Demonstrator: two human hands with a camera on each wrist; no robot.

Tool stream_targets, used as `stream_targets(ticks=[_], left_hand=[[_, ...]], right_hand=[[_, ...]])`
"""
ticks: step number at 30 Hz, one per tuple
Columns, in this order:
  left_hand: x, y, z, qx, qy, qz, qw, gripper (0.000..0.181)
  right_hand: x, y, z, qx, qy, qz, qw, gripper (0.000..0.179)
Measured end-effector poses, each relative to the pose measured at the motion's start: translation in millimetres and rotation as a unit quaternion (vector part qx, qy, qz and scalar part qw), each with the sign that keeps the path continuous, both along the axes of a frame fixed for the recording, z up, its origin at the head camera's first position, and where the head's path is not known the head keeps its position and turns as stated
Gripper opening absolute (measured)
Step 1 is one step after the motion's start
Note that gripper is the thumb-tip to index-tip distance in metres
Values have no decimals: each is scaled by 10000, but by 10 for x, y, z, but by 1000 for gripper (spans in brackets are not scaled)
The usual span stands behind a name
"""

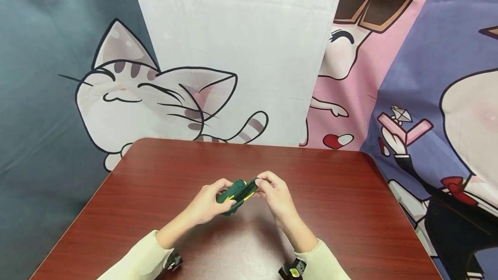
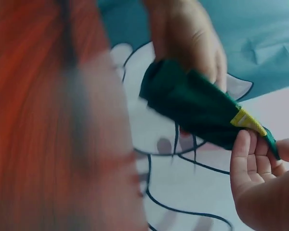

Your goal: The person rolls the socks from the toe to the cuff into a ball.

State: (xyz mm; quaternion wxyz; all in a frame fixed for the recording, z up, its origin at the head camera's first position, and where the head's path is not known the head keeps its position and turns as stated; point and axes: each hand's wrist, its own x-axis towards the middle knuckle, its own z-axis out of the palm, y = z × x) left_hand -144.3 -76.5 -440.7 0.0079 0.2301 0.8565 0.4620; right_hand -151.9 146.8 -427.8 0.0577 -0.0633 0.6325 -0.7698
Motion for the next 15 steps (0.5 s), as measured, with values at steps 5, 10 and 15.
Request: stream_targets(ticks=[5, 10, 15], left_hand=[[-2, -8, 21, -462, -65, -226, 9987, 29], [20, -13, 80, -755, 339, -644, 9945, 30], [23, -31, 75, -879, 1135, -1250, 9817, 34]], right_hand=[[11, 46, 31, -855, -78, 1056, 9907, 25], [-1, 79, 101, -711, 133, 1716, 9825, 29], [-28, 60, 191, 7, 207, 2017, 9792, 19]])
